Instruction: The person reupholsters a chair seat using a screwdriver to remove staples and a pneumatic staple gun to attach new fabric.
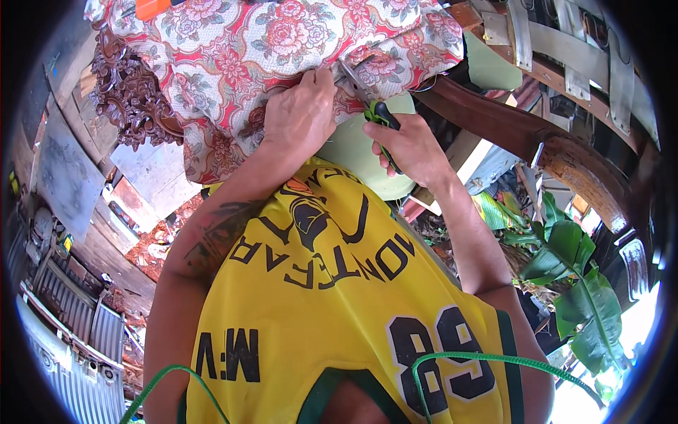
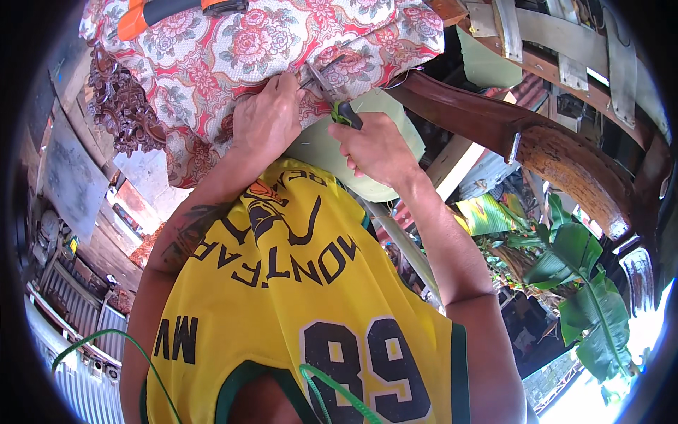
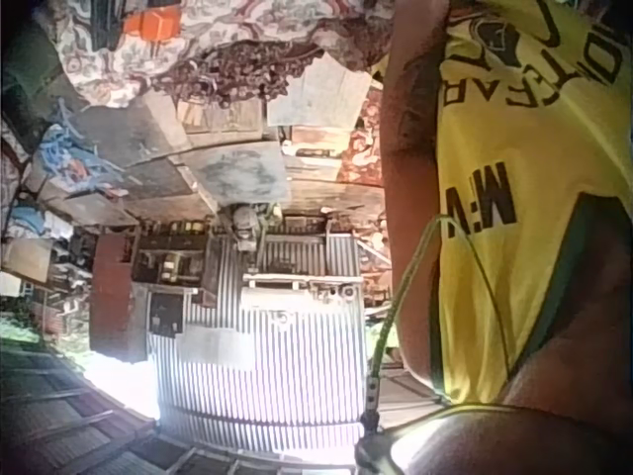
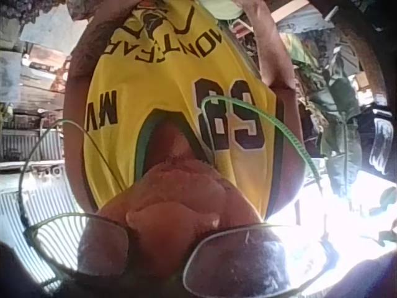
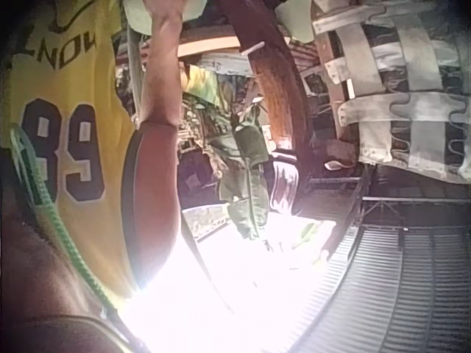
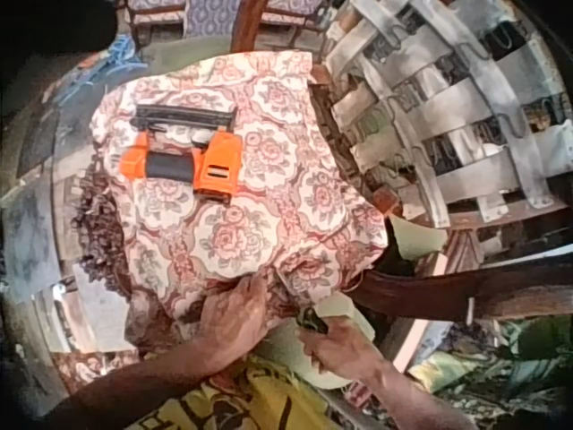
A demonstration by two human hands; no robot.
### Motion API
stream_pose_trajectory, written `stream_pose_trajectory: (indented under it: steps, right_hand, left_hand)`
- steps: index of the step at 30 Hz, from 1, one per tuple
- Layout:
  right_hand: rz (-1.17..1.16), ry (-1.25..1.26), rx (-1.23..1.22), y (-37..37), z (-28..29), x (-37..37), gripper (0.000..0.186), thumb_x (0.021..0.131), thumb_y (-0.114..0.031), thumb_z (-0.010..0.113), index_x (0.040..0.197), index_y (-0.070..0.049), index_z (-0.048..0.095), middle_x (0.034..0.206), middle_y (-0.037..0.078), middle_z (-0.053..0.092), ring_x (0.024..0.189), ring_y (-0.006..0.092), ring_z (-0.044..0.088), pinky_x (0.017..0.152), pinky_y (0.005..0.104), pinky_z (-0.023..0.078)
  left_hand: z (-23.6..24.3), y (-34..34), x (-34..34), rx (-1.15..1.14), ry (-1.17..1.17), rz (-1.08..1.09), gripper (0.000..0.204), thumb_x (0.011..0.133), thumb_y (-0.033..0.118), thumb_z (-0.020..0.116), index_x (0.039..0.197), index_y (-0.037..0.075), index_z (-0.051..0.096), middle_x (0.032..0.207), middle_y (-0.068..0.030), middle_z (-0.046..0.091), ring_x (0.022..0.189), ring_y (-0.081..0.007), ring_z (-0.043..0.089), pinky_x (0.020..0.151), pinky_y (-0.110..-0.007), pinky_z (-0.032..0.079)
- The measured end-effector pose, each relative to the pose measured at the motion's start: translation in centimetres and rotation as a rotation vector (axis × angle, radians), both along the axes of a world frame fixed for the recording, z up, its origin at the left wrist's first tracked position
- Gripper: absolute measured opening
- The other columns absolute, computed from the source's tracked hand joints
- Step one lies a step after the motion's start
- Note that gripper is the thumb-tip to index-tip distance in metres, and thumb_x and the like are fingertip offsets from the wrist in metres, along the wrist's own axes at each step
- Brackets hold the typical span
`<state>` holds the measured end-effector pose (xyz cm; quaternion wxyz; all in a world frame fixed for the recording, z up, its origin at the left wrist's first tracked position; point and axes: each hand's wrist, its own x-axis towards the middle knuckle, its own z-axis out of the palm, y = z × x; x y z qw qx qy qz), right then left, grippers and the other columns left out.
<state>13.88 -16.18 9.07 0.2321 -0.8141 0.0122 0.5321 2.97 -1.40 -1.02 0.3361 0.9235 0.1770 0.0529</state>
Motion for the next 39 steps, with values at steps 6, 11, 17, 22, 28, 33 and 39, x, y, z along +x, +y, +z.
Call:
stream_pose_trajectory:
  steps: [6,11,17,22,28,33,39]
  right_hand:
    - [-0.007,-0.008,0.025,-0.4,-0.3,0.1,0.038,0.099,-0.029,0.068,0.085,0.006,0.062,0.072,0.008,0.062,0.057,0.0145,0.059,0.052,0.0323,0.050]
    - [-0.072,0.096,0.042,1.2,2.0,1.1,0.036,0.098,-0.028,0.069,0.090,0.006,0.065,0.075,0.009,0.064,0.057,0.0154,0.061,0.050,0.0324,0.049]
    - [-0.073,0.142,0.051,1.7,2.7,2.1,0.034,0.099,-0.030,0.072,0.091,0.002,0.065,0.074,0.007,0.064,0.056,0.0136,0.061,0.045,0.0293,0.048]
    - [-0.031,0.155,0.008,2.3,3.2,2.7,0.033,0.098,-0.030,0.073,0.093,0.002,0.066,0.074,0.007,0.064,0.055,0.0138,0.060,0.045,0.0294,0.047]
    - [-0.070,0.168,0.028,1.2,2.1,2.2,0.032,0.099,-0.026,0.069,0.097,0.006,0.066,0.076,0.009,0.064,0.059,0.0156,0.062,0.047,0.0323,0.049]
    - [-0.054,0.124,0.040,0.4,1.0,1.3,0.034,0.099,-0.026,0.067,0.096,0.007,0.065,0.077,0.010,0.063,0.059,0.0164,0.061,0.049,0.0329,0.049]
    - [0.085,-0.012,-0.040,0.7,1.2,1.0,0.038,0.098,-0.029,0.066,0.095,0.010,0.063,0.075,0.011,0.063,0.061,0.0171,0.063,0.052,0.0329,0.052]
  left_hand:
    - [0.1,0.0,0.2,-0.007,-0.001,0.006,0.017,0.096,0.014,0.066,0.100,0.000,0.056,0.094,-0.0188,0.070,0.074,-0.0370,0.075,0.064,-0.045,0.061]
    - [1.3,-0.2,0.2,-0.031,0.074,0.039,0.015,0.096,0.014,0.065,0.100,0.001,0.058,0.095,-0.0185,0.069,0.079,-0.0372,0.075,0.067,-0.046,0.061]
    - [2.4,-1.8,-0.4,-0.044,0.009,0.098,0.017,0.096,0.017,0.066,0.095,0.002,0.057,0.091,-0.0185,0.068,0.083,-0.0406,0.072,0.069,-0.052,0.058]
    - [2.5,-2.6,0.0,-0.138,0.079,0.117,0.015,0.094,0.013,0.065,0.096,0.001,0.055,0.093,-0.0213,0.068,0.083,-0.0413,0.072,0.067,-0.051,0.059]
    - [1.5,-4.0,0.4,-0.436,-0.052,0.233,0.013,0.094,0.006,0.064,0.101,-0.004,0.058,0.091,-0.0264,0.071,0.080,-0.0430,0.072,0.068,-0.050,0.057]
    - [1.0,-4.8,-0.1,-0.647,-0.163,0.325,0.019,0.095,0.001,0.063,0.112,-0.007,0.064,0.094,-0.0257,0.074,0.077,-0.0364,0.075,0.069,-0.042,0.057]
    - [0.7,-5.2,-0.1,-0.540,-0.231,0.326,0.022,0.094,0.002,0.065,0.115,-0.005,0.066,0.095,-0.0248,0.075,0.076,-0.0330,0.076,0.069,-0.041,0.057]
